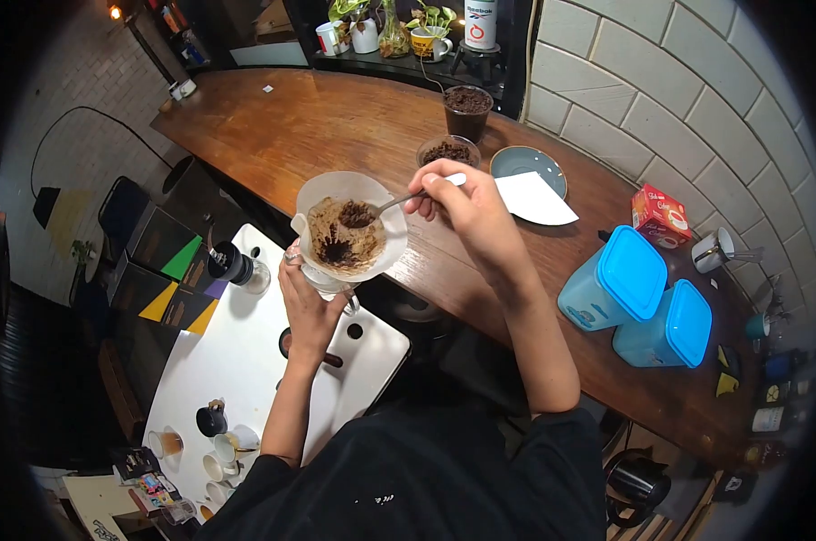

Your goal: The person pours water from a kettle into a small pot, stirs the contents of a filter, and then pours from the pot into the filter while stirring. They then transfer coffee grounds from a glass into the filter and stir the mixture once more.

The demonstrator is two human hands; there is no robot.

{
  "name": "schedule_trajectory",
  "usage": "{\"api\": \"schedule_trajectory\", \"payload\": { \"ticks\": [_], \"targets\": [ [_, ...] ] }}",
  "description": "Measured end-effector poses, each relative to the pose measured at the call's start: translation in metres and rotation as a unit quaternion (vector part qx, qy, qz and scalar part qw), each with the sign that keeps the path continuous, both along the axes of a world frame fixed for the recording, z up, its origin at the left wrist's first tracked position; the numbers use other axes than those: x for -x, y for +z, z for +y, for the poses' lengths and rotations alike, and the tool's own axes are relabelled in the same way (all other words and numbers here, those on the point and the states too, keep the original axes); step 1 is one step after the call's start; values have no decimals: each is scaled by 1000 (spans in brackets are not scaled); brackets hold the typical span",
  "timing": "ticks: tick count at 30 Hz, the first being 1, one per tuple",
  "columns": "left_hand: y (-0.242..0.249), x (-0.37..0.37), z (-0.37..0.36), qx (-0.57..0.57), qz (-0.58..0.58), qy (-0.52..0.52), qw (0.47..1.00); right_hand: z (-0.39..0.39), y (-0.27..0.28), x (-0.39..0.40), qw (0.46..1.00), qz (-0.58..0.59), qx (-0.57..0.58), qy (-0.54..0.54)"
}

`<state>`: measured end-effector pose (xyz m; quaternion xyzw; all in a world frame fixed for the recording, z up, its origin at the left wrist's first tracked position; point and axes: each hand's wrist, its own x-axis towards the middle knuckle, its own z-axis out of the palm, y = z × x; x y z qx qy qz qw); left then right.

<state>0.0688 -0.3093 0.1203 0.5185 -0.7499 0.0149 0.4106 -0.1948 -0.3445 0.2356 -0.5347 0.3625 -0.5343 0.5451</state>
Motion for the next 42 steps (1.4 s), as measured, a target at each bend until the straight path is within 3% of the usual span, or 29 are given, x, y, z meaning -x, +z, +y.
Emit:
{"api": "schedule_trajectory", "payload": {
  "ticks": [5, 9, 11, 14, 18, 22, 25, 28, 31, 33, 36, 38, 42],
  "targets": [
    [-17, -9, 2, -35, 55, 11, 998, -17, 4, 43, 995, -18, 74, -57],
    [-18, -11, 3, -58, 69, 25, 996, -35, -2, 61, 981, 50, 83, -168],
    [-22, -10, 2, -67, 89, 27, 993, -47, -20, 59, 923, 209, 136, -294],
    [-20, -8, 3, -62, 94, 21, 993, -44, -25, 44, 857, 341, 192, -336],
    [-23, -4, 3, -55, 105, 21, 993, -37, -23, 37, 816, 407, 321, -255],
    [-35, -3, 2, -65, 114, 26, 991, -32, -15, 35, 788, 461, 340, -224],
    [-36, -3, 4, -53, 120, 11, 991, -20, -2, 30, 775, 424, 375, -283],
    [-43, -10, 4, -62, 111, -8, 992, 14, 25, 14, 784, 387, 383, -297],
    [-68, -21, 3, -50, 81, -57, 994, 53, 44, -2, 821, 344, 387, -242],
    [-78, -26, 7, -81, 71, -64, 992, 73, 50, -17, 908, 249, 313, -126],
    [-90, -33, 14, -112, 54, -67, 990, 79, 48, -25, 862, 349, 368, -8],
    [-91, -36, 19, -142, 136, -74, 978, 81, 45, -38, 846, 370, 384, 10],
    [-86, -36, 26, -122, 152, -43, 980, 83, 28, -58, 799, 426, 422, 39]
  ]
}}
